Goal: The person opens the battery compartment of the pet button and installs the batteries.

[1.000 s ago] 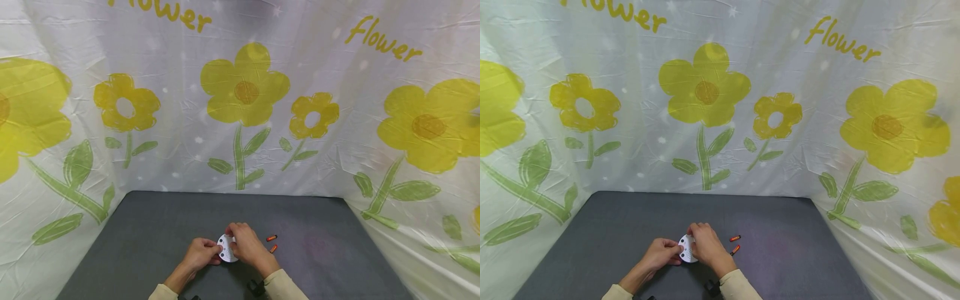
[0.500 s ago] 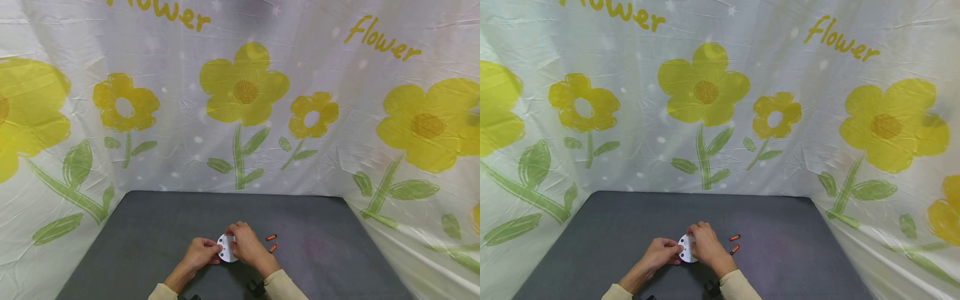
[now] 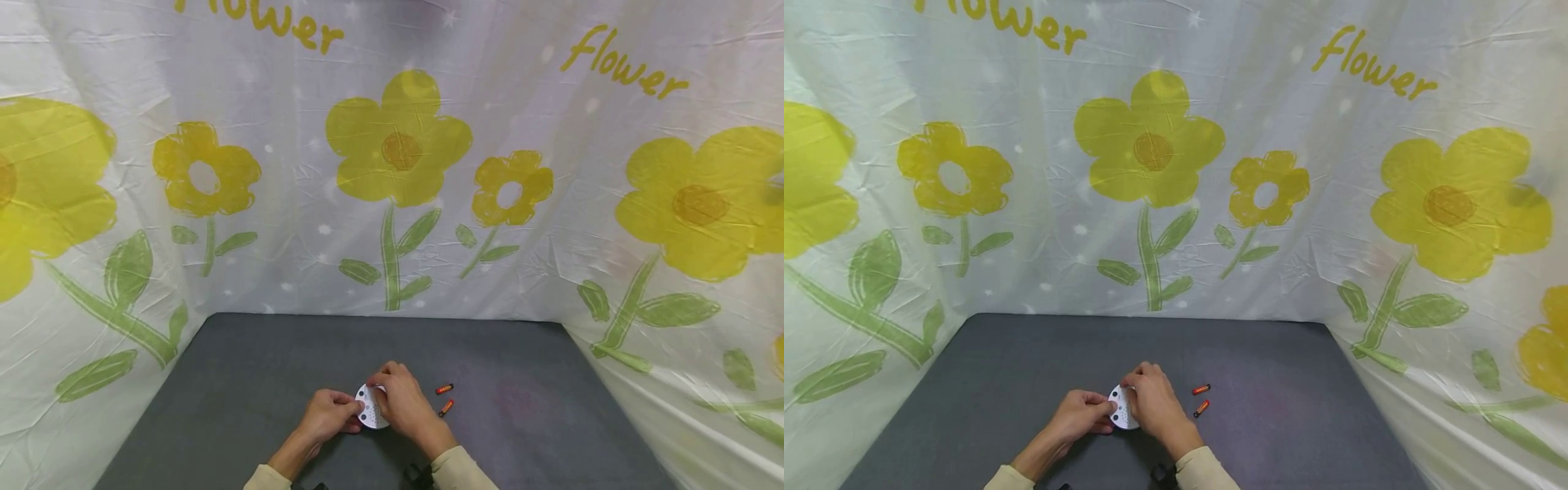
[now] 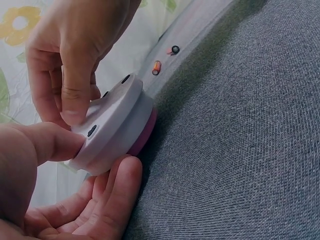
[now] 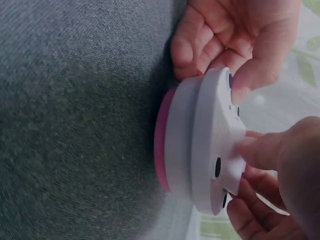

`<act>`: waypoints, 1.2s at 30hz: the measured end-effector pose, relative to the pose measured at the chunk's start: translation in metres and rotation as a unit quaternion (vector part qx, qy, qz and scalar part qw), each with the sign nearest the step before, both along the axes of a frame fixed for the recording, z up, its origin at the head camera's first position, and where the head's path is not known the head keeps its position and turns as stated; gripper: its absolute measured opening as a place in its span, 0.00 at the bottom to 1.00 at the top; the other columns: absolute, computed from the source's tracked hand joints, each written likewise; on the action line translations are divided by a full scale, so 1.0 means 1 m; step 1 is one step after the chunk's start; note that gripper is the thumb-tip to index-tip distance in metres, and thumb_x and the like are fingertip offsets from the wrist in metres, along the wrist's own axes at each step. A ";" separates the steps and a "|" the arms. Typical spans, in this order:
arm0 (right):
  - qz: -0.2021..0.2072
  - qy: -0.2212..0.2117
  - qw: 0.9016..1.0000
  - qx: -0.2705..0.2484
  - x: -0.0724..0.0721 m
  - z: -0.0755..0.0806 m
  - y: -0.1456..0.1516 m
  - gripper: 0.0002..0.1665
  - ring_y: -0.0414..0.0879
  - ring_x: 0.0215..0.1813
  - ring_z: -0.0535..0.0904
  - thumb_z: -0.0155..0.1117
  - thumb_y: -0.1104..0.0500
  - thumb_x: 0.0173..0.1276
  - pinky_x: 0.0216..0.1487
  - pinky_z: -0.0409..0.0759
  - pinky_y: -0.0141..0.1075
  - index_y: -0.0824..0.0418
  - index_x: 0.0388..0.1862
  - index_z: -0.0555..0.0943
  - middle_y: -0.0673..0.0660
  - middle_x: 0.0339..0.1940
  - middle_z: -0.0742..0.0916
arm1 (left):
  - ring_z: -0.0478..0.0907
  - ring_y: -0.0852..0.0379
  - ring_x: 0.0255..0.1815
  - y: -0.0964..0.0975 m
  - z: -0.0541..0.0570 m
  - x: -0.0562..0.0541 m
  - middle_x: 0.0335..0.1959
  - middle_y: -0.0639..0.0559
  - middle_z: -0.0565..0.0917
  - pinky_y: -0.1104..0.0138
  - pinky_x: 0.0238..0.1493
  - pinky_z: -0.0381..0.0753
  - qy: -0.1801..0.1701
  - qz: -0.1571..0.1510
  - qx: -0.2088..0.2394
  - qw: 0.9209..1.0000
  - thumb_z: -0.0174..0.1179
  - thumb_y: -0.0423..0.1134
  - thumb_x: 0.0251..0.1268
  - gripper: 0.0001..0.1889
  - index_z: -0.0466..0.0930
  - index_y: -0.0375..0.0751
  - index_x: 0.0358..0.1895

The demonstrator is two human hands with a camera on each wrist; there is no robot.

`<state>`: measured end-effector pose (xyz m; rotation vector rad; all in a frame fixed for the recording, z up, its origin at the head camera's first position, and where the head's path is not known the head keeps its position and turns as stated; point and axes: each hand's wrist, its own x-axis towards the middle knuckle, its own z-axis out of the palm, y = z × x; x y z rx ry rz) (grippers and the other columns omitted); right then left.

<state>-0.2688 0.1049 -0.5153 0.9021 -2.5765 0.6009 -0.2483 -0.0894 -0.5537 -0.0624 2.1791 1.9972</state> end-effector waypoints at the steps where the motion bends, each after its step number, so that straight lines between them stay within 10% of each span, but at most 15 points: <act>1: -0.003 0.003 1.000 -0.004 0.000 -0.001 0.000 0.08 0.47 0.43 0.82 0.75 0.67 0.69 0.42 0.85 0.37 0.57 0.44 0.93 0.52 0.41 0.87 | 0.90 0.55 0.30 0.000 0.000 0.000 0.33 0.43 0.91 0.62 0.34 0.95 -0.001 0.000 0.001 1.000 0.70 0.31 0.70 0.12 0.85 0.21 0.45; 11: 0.003 -0.026 0.998 -0.051 -0.011 0.015 0.014 0.12 0.46 0.40 0.85 0.68 0.73 0.71 0.38 0.86 0.33 0.58 0.39 0.91 0.52 0.38 0.86 | 0.90 0.55 0.29 0.002 -0.003 -0.001 0.32 0.42 0.90 0.63 0.34 0.95 0.008 0.001 0.010 1.000 0.70 0.31 0.71 0.12 0.85 0.20 0.45; 23: -0.094 -0.052 0.994 -0.037 -0.032 0.054 0.109 0.14 0.42 0.34 0.77 0.64 0.74 0.73 0.34 0.79 0.36 0.58 0.38 0.90 0.52 0.35 0.85 | 0.89 0.56 0.28 0.001 -0.002 0.001 0.31 0.42 0.90 0.63 0.33 0.95 0.010 0.008 0.018 1.000 0.69 0.30 0.69 0.12 0.85 0.19 0.45; 36: -0.174 -0.159 0.972 -0.010 -0.023 0.037 0.193 0.16 0.41 0.25 0.67 0.58 0.73 0.70 0.28 0.66 0.34 0.57 0.34 0.89 0.49 0.25 0.83 | 0.90 0.55 0.28 0.001 -0.001 0.000 0.32 0.42 0.91 0.63 0.32 0.94 0.006 0.014 0.004 1.000 0.70 0.31 0.69 0.12 0.85 0.20 0.44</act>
